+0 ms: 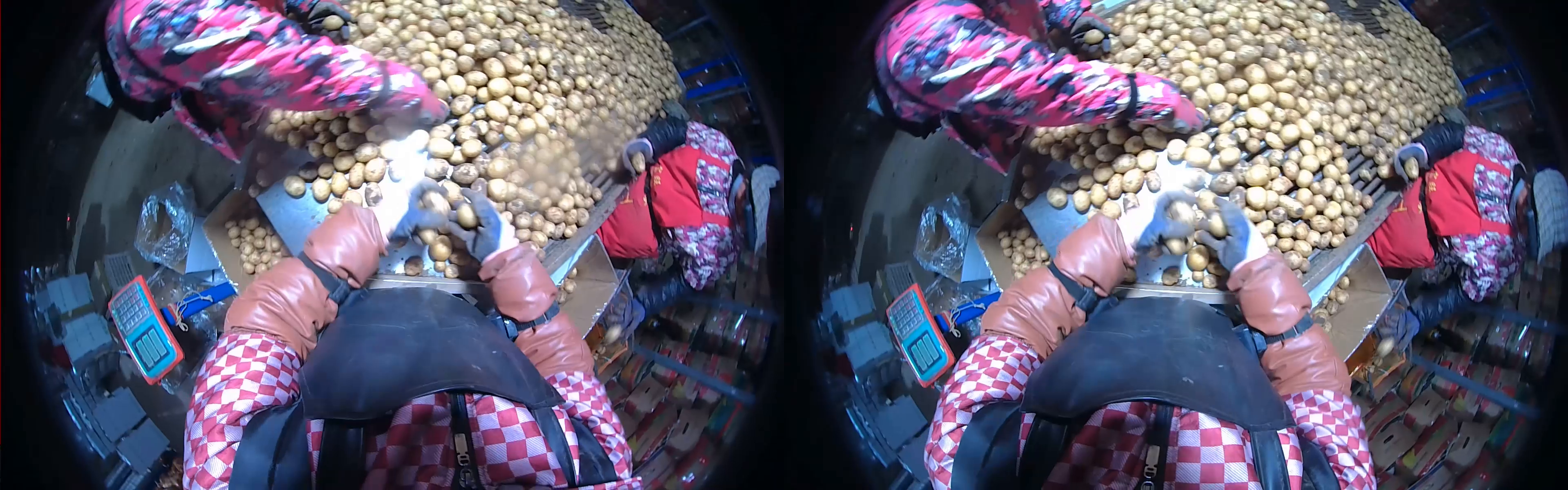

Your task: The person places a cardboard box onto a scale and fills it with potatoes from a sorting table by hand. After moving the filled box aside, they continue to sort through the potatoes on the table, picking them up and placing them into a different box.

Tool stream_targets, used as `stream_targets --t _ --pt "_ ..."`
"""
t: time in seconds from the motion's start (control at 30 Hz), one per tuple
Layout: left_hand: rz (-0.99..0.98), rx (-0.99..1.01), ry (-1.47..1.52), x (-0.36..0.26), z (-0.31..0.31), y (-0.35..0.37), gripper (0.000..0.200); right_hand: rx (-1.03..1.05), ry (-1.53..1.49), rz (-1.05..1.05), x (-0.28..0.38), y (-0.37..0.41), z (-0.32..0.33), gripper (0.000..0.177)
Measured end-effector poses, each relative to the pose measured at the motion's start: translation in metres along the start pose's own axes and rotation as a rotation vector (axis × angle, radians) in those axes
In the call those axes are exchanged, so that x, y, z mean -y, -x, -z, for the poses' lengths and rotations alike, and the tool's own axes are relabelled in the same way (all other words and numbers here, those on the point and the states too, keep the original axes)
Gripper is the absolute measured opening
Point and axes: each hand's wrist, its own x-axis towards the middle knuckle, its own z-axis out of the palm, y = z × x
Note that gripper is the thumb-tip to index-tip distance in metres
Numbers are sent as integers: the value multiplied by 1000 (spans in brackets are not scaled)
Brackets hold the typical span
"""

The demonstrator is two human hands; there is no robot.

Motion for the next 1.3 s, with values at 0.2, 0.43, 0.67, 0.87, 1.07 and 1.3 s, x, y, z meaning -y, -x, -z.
stream_targets --t 0.2,0.43,0.67,0.87,1.07,1.3 --pt "188 -238 72 -10 20 92 66 588 -1142 -496 101 -33 -63 48" --pt "10 -997 204 181 143 197 64 -125 507 236 -5 -143 -16 32" --pt "201 -745 17 117 97 122 52 325 1079 -171 6 -173 1 34" --pt "-16 -678 -717 14 68 11 33 650 1173 -233 6 -183 -9 29" --pt "-33 -688 -1024 -7 121 -99 48 332 811 -132 -26 -161 1 32" --pt "-250 -462 -590 -31 49 -126 64 -270 114 -18 -19 -102 47 52"
